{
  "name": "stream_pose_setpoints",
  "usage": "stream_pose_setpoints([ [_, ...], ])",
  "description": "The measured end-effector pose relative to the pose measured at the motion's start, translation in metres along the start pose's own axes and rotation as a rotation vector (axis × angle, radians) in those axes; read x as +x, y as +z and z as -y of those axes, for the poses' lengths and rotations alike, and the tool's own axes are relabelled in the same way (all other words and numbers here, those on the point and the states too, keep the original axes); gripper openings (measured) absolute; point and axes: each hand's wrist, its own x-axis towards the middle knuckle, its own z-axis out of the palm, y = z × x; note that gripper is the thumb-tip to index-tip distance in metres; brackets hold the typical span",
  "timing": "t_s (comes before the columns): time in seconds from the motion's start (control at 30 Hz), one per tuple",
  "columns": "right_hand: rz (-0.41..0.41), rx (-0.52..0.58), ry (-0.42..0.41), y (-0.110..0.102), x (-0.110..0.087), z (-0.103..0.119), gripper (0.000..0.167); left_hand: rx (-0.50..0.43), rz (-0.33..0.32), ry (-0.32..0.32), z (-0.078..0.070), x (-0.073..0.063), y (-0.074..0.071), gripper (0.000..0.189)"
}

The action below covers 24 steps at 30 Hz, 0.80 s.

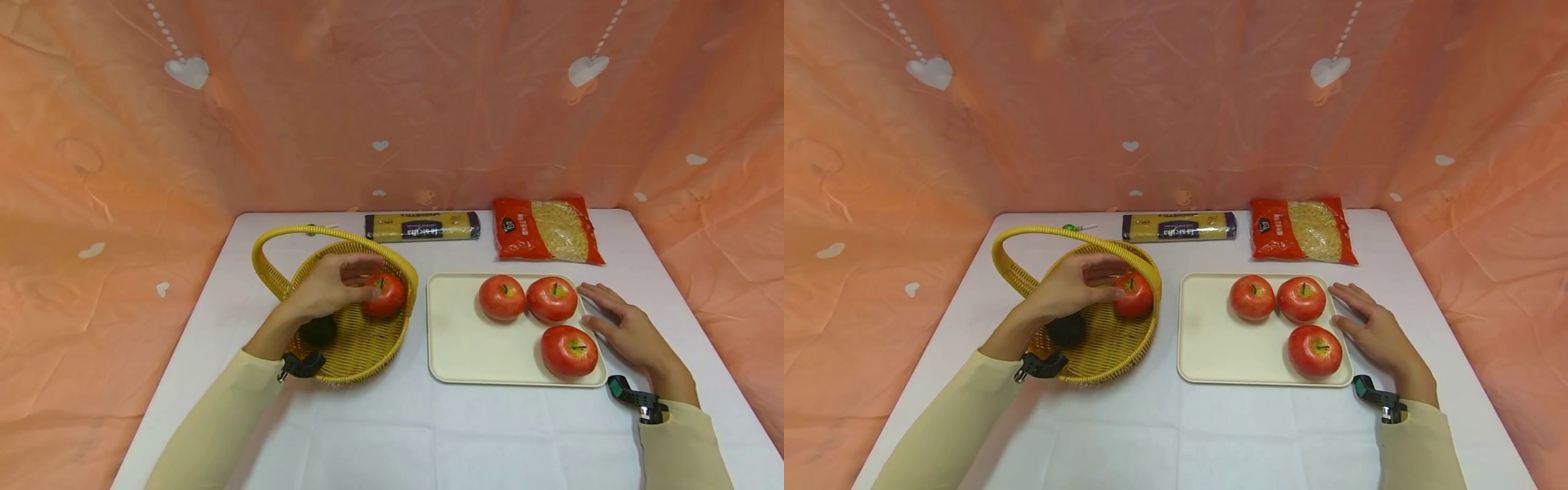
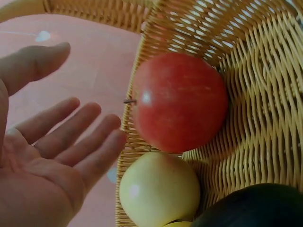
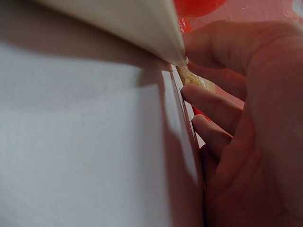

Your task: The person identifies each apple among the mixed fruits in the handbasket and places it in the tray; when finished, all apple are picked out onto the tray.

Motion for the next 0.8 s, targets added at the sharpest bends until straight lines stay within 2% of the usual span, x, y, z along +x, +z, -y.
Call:
stream_pose_setpoints([
  [0.27, -0.006, -0.007, -0.014, 0.000, -0.001, 0.001, 0.068, 0.189, 0.036, -0.062, 0.008, 0.015, 0.002, 0.060],
  [0.53, -0.011, 0.001, -0.019, 0.000, -0.001, 0.001, 0.068, 0.505, 0.128, -0.054, 0.006, 0.018, 0.007, 0.070],
  [0.67, -0.014, 0.002, -0.022, 0.001, -0.001, 0.001, 0.068, 0.578, 0.170, -0.057, 0.003, 0.018, 0.009, 0.073],
  [0.8, -0.013, 0.004, -0.019, 0.001, -0.001, 0.002, 0.068, 0.608, 0.208, -0.064, 0.000, 0.019, 0.012, 0.078],
])
